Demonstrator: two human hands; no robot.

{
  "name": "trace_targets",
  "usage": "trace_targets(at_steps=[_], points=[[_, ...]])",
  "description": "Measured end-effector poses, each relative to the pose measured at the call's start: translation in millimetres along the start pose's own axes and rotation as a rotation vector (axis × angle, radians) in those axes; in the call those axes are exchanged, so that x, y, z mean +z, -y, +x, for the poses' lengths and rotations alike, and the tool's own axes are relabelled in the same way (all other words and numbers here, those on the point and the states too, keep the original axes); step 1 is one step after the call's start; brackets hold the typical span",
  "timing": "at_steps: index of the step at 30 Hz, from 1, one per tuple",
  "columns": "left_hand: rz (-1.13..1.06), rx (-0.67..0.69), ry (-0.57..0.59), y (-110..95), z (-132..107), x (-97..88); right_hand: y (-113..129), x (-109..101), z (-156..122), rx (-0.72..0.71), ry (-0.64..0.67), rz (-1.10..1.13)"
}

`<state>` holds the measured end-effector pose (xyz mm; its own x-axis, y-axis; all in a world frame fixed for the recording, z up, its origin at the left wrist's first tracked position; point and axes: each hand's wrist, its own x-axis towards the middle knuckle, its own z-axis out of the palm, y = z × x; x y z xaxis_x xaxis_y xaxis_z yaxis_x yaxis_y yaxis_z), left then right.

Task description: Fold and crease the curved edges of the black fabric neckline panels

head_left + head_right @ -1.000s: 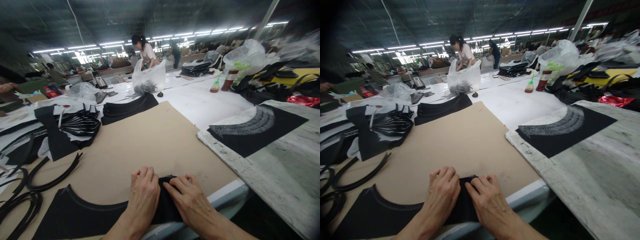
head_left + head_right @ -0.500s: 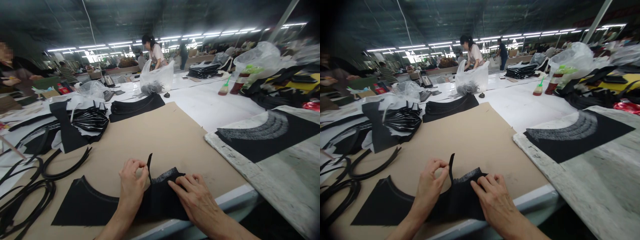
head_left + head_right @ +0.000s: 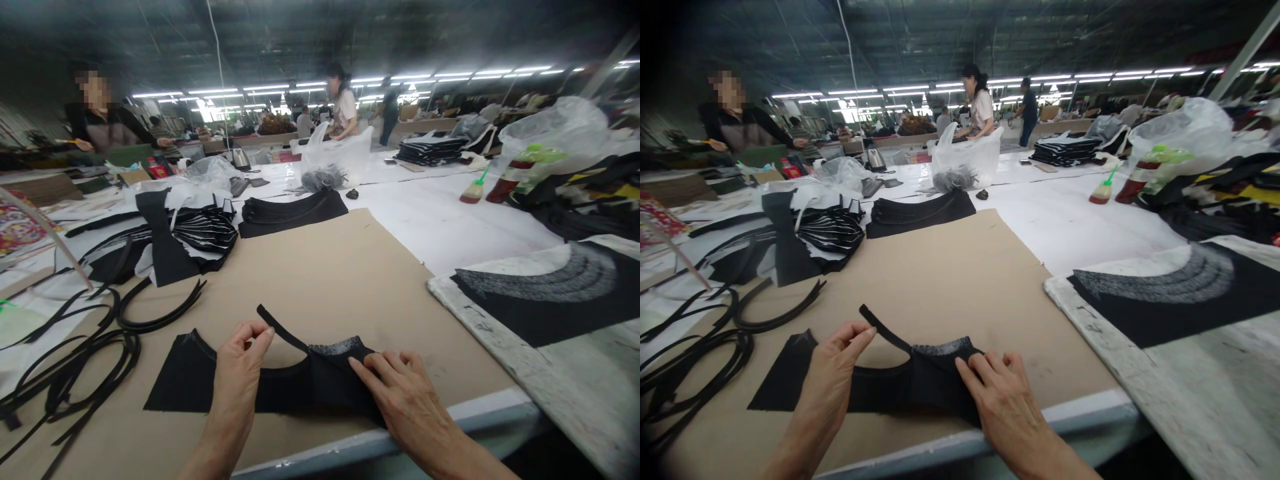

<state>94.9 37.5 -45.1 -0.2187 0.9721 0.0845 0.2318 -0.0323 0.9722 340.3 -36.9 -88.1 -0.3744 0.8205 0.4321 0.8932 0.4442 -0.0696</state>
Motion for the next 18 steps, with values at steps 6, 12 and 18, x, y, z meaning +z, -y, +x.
trace_targets(at_steps=[6,12,18], points=[[0.032,0.053,-0.091,0,7,-9.5,2,2,-5,-0.018,0.020,-0.061],[0.185,0.199,-0.117,-10,12,-21.1,-5,4,-8,-0.004,0.057,-0.138],[0.259,0.437,0.178,-29,-12,4.1,-15,-22,12,0.120,0.073,0.168]])
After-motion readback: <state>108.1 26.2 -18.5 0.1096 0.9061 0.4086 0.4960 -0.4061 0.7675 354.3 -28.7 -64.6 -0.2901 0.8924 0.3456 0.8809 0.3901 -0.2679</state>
